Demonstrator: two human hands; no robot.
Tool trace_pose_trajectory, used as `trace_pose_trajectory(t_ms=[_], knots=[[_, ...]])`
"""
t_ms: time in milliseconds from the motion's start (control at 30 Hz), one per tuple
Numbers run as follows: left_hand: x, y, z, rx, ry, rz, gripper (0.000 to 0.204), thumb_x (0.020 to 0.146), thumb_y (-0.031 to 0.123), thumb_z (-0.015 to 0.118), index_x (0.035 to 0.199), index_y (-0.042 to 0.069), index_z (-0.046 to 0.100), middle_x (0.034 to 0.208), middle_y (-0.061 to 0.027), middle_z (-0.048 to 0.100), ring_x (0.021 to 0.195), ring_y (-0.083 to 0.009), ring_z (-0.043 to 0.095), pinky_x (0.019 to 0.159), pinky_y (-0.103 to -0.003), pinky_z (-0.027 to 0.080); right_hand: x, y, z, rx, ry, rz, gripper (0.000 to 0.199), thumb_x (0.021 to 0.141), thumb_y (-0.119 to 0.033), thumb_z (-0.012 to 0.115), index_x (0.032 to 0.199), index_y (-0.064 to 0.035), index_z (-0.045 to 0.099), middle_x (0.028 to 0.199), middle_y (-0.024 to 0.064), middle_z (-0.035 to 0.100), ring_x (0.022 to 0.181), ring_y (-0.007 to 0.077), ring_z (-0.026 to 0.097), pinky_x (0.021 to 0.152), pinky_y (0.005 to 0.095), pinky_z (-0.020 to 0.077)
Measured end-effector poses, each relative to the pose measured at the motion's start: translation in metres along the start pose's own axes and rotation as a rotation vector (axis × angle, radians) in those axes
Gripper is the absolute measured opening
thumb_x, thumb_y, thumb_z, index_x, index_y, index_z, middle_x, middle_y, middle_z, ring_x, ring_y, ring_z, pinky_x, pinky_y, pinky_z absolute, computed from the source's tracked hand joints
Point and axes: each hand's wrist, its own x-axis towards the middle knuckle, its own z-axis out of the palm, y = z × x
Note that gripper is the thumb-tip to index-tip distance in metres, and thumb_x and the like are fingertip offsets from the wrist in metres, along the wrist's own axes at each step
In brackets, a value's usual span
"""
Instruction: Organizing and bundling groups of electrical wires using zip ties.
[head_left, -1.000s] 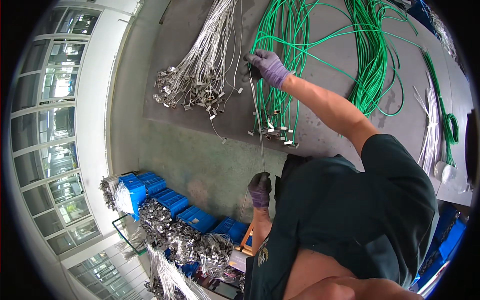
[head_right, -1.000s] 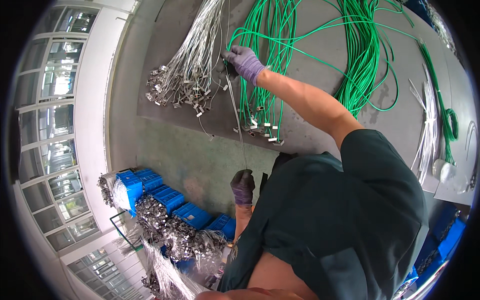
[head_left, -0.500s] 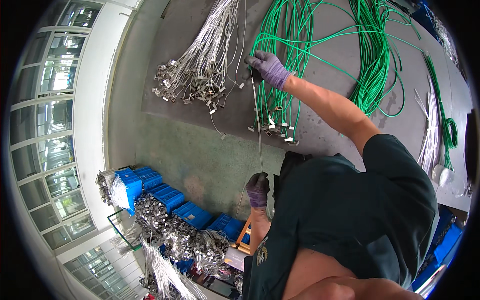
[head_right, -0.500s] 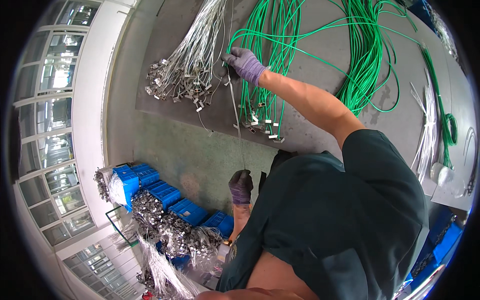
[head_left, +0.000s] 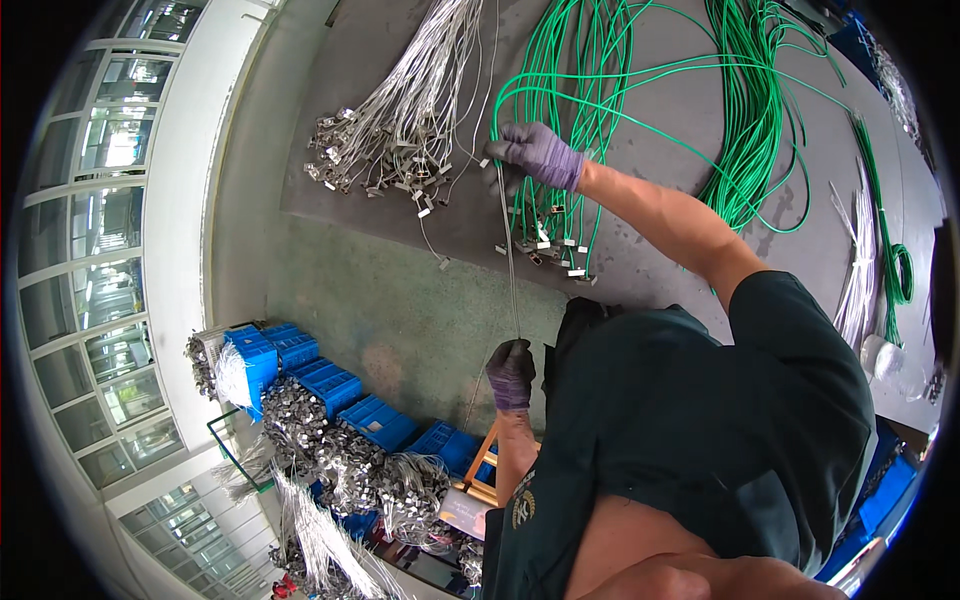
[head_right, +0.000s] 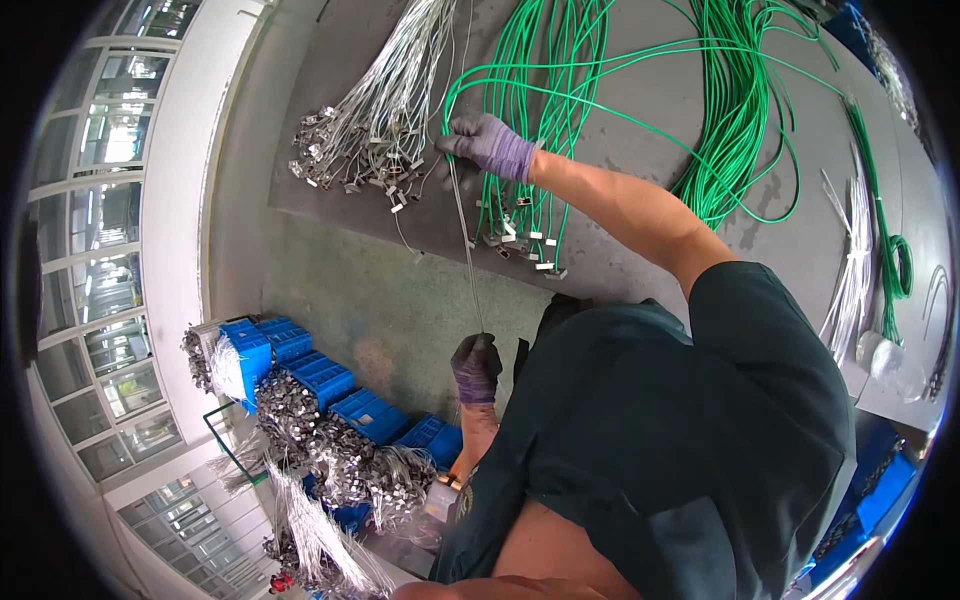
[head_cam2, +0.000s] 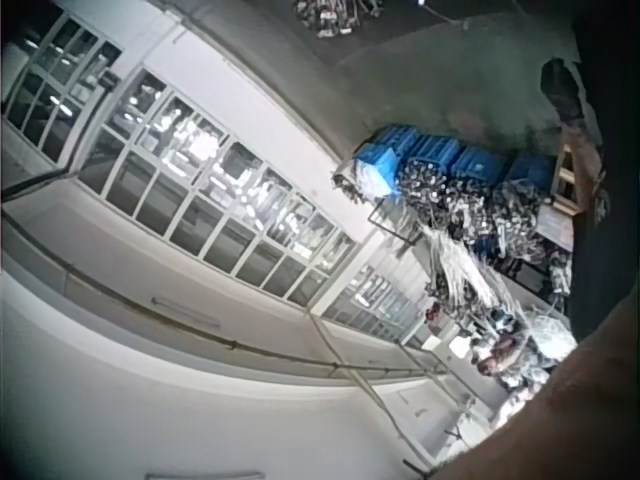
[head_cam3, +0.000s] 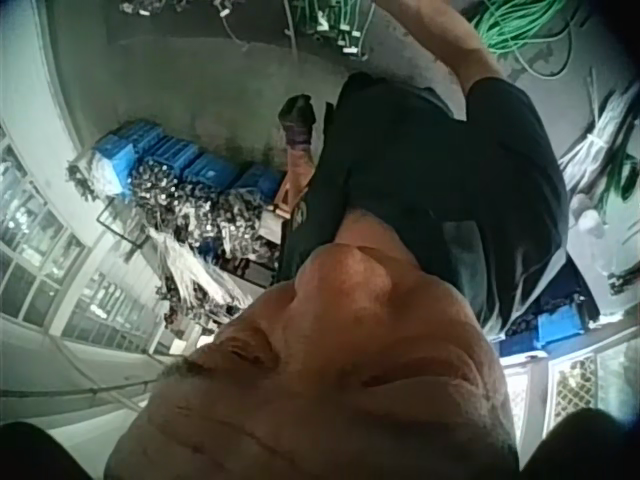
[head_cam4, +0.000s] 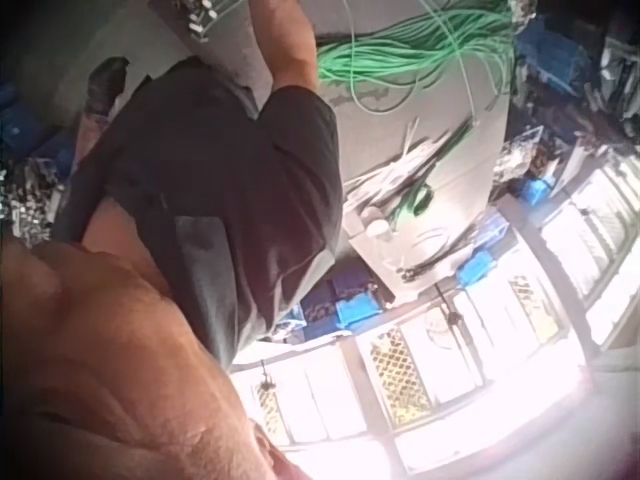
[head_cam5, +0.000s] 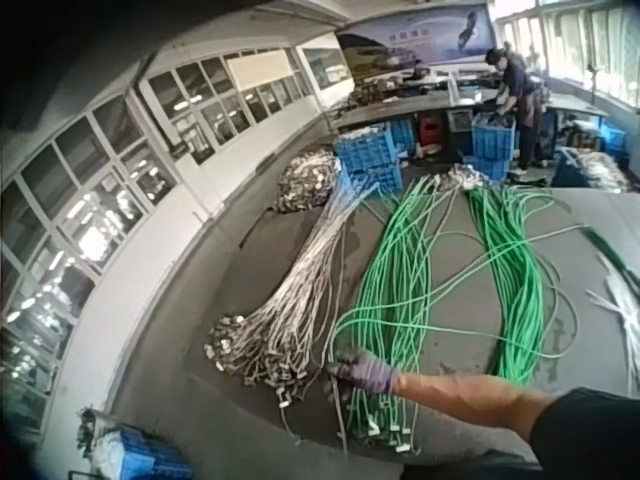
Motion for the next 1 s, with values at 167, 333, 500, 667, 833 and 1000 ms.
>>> trace_pose_trajectory(t_ms=[167, 333, 500, 667, 833, 1000], knots=[[0.004, 0.000, 0.001, -0.012, 0.008, 0.024, 0.027, 0.082, 0.026, 0.063, 0.088, -0.001, 0.061, 0.054, 0.0010, 0.046, 0.043, -0.0074, 0.041, 0.040, -0.023, 0.029, -0.011, 0.052, 0.015, -0.059, -0.067, 0.024, 0.019, 0.086, -0.019, 0.060, 0.078, -0.0017, 0.061, 0.072, 0.0083, 0.067, 0.060, 0.0133, 0.063, 0.053, 0.0247, 0.0533], [0.008, 0.012, 0.005, 0.034, 0.025, 0.027, 0.028, 0.082, 0.028, 0.063, 0.087, 0.000, 0.061, 0.054, 0.0020, 0.046, 0.043, -0.0063, 0.040, 0.040, -0.022, 0.028, -0.056, 0.150, 0.048, -0.415, -0.273, -0.032, 0.022, 0.073, -0.024, 0.071, 0.076, -0.0033, 0.064, 0.060, 0.0068, 0.062, 0.052, 0.0129, 0.061, 0.046, 0.0262, 0.0488], [0.004, 0.014, 0.002, 0.146, -0.050, 0.008, 0.031, 0.082, 0.028, 0.062, 0.089, -0.002, 0.060, 0.054, -0.0010, 0.048, 0.043, -0.0081, 0.041, 0.040, -0.023, 0.030, -0.067, 0.107, 0.049, -0.217, -0.342, 0.421, 0.027, 0.075, -0.024, 0.067, 0.073, 0.0026, 0.064, 0.060, 0.0069, 0.063, 0.047, 0.0127, 0.059, 0.043, 0.0266, 0.0484], [-0.005, -0.014, -0.015, 0.152, -0.145, 0.196, 0.031, 0.084, 0.028, 0.059, 0.090, -0.002, 0.060, 0.055, -0.0008, 0.050, 0.045, -0.0076, 0.043, 0.042, -0.023, 0.031, -0.018, 0.035, -0.002, -0.301, -0.064, 0.265, 0.027, 0.081, -0.022, 0.063, 0.068, 0.0006, 0.057, 0.057, 0.0076, 0.059, 0.041, 0.0130, 0.055, 0.040, 0.0255, 0.0455], [0.020, -0.002, -0.002, 0.350, -0.071, 0.163, 0.031, 0.087, 0.027, 0.057, 0.088, -0.004, 0.061, 0.054, -0.0014, 0.050, 0.046, -0.0077, 0.044, 0.042, -0.023, 0.032, -0.020, 0.116, 0.003, -0.810, -0.247, -0.238, 0.019, 0.073, -0.014, 0.065, 0.061, -0.0013, 0.060, 0.051, 0.0056, 0.056, 0.041, 0.0150, 0.055, 0.038, 0.0307, 0.0453], [0.005, 0.000, -0.003, 0.223, -0.150, 0.162, 0.029, 0.088, 0.025, 0.056, 0.091, -0.003, 0.061, 0.057, -0.0020, 0.052, 0.049, -0.0081, 0.047, 0.045, -0.024, 0.036, -0.041, 0.075, 0.022, -0.721, -0.268, 0.177, 0.021, 0.071, -0.019, 0.066, 0.062, -0.0007, 0.060, 0.051, 0.0062, 0.057, 0.041, 0.0138, 0.056, 0.038, 0.0285, 0.0436]])
